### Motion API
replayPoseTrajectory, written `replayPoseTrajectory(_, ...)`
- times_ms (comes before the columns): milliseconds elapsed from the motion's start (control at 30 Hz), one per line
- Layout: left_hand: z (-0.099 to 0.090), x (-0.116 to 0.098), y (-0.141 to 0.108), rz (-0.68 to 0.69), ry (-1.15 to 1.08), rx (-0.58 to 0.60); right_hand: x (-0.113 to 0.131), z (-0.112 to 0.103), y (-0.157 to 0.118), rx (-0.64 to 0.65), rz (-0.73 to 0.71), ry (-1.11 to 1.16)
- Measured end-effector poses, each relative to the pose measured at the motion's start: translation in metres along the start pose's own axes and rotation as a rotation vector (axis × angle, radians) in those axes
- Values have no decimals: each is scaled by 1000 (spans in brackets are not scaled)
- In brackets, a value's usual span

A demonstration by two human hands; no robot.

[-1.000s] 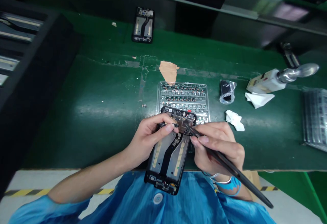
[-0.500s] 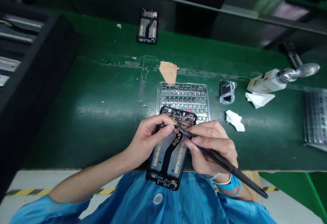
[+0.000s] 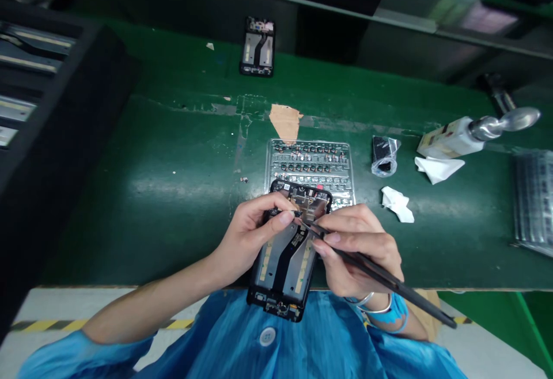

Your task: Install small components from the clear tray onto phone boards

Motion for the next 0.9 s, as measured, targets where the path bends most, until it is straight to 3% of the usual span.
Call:
replayPoseTrajectory(633,1,1,0,1,16,1,2,2,6,39,-36,52)
replayPoseTrajectory(900,-1,1,-1,-15,6,5,1,-2,0,121,3,-66)
Point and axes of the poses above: each hand's wrist, its own y-axis towards the middle knuckle, its own z-axis out of the palm, x = y × z, the point moved 4 cm from there along y, towards the middle knuckle, and after that the axes turned 7 degrees about x, right-handed, at the moved point
